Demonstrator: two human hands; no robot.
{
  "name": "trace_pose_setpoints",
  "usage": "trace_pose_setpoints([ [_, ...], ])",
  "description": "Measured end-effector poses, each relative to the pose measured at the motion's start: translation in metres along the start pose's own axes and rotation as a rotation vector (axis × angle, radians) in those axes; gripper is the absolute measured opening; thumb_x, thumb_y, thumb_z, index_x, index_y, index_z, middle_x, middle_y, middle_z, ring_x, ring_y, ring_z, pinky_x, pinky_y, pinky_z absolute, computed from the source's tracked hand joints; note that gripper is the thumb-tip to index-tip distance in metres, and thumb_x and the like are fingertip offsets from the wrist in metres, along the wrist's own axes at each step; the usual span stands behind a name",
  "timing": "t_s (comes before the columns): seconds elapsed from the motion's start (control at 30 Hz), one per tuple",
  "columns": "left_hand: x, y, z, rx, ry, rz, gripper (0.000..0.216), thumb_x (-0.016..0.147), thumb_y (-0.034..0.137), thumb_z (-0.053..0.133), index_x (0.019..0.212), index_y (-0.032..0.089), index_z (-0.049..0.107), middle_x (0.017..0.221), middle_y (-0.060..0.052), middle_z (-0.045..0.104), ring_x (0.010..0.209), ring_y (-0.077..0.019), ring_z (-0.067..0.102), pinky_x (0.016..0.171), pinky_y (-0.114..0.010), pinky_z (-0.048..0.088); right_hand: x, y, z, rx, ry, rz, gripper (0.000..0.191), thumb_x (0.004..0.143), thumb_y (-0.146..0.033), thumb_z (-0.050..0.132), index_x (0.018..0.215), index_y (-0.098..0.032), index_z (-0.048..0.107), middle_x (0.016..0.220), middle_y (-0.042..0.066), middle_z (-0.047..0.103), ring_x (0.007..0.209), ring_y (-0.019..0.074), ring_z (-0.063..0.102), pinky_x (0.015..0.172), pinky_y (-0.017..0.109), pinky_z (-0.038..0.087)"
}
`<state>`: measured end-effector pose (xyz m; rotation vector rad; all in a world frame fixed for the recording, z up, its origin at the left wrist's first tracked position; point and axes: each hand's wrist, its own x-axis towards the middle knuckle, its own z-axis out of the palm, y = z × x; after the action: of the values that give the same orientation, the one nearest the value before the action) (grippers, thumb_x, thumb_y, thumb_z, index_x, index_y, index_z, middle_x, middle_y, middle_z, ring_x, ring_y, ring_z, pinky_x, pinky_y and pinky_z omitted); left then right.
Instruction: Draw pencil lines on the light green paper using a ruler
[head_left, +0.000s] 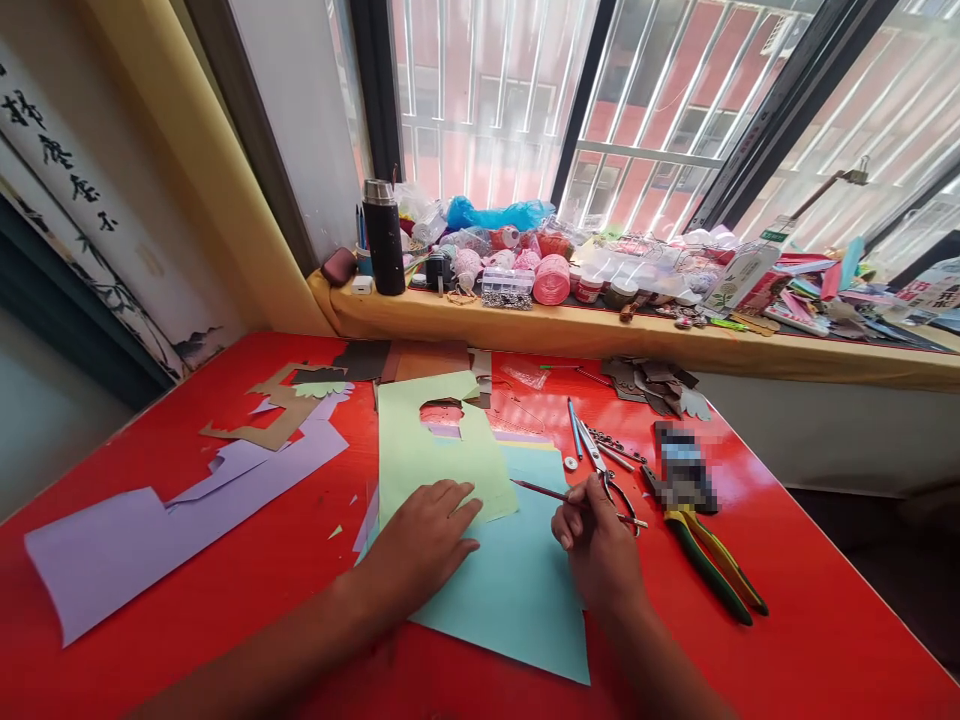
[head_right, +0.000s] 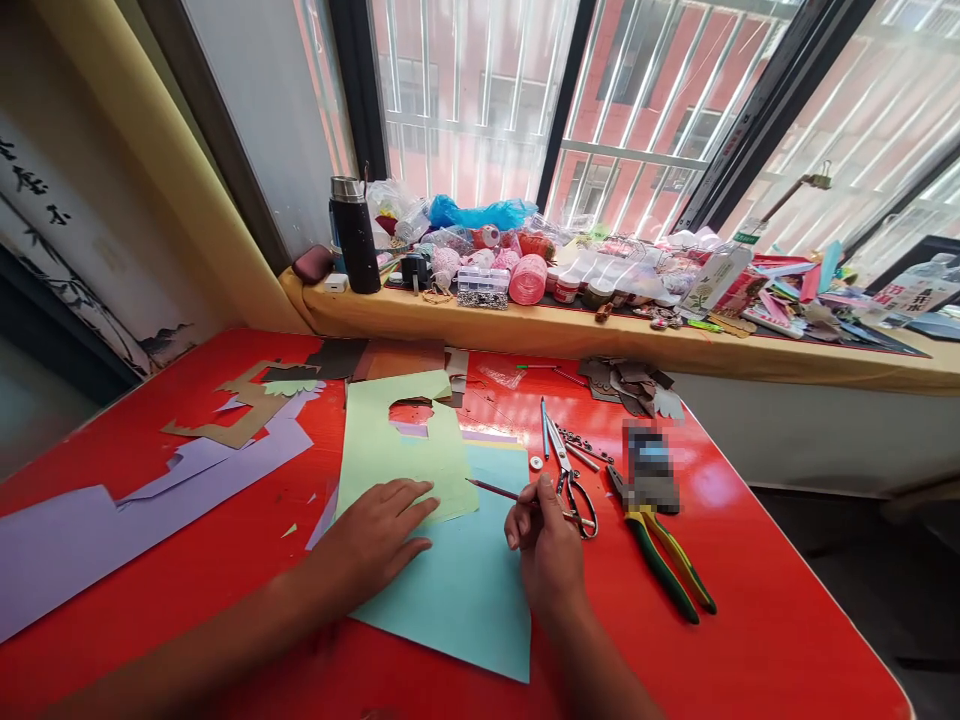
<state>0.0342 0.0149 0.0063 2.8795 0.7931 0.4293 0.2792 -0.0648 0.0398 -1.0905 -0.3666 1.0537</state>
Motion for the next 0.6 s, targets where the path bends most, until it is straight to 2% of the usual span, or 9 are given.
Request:
trace_pose_setpoints([
  [0.1,-0.015,-0.011,0.006,0.008,0.013,0.046,0.041,0.11,0.033,0.066,0.15,0.024,0.063,0.165,-0.015,0.059,0.145,-0.0359,0.061,0.116,-0.053,0.055,-0.002,0.007,0.005,-0.024,-0.045,0.03,0.055,0.081,-0.071,0.091,0.072,-0.021,0.069,0.05,-0.007,0.045,0.042,0.0128,0.047,0.046,0.028,0.038],
  [0.23,-0.019,-0.023,0.012,-0.004,0.021,0.12,0.039,0.108,0.035,0.071,0.145,0.025,0.068,0.157,-0.012,0.067,0.144,-0.0335,0.064,0.119,-0.05,0.054,-0.001,0.007,0.013,-0.085,-0.116,0.082,0.057,0.08,-0.075,0.09,0.072,-0.02,0.073,0.048,-0.003,0.053,0.042,0.0158,0.054,0.047,0.03,0.04],
  [0.33,-0.016,-0.027,0.01,-0.008,0.025,0.137,0.033,0.107,0.035,0.072,0.139,0.023,0.07,0.15,-0.014,0.071,0.139,-0.0341,0.068,0.116,-0.05,0.056,0.006,0.004,0.016,-0.18,-0.186,0.092,0.061,0.082,-0.078,0.086,0.08,-0.018,0.08,0.052,0.001,0.064,0.044,0.0179,0.06,0.051,0.031,0.044],
  [0.5,-0.007,-0.004,0.005,-0.01,0.024,0.14,0.039,0.108,0.038,0.07,0.143,0.021,0.066,0.16,-0.018,0.063,0.146,-0.0368,0.062,0.12,-0.054,0.052,0.025,0.003,0.023,-0.313,-0.269,0.035,0.066,0.087,-0.083,0.077,0.094,-0.018,0.085,0.073,0.006,0.077,0.052,0.0194,0.069,0.055,0.032,0.046],
  [0.6,0.006,0.014,0.008,-0.017,0.012,0.164,0.048,0.108,0.047,0.07,0.148,0.022,0.063,0.161,-0.016,0.063,0.146,-0.036,0.062,0.118,-0.052,0.052,0.038,0.004,0.031,-0.392,-0.312,-0.055,0.06,0.093,-0.079,0.074,0.091,-0.02,0.082,0.069,0.003,0.072,0.053,0.0197,0.068,0.056,0.032,0.046],
])
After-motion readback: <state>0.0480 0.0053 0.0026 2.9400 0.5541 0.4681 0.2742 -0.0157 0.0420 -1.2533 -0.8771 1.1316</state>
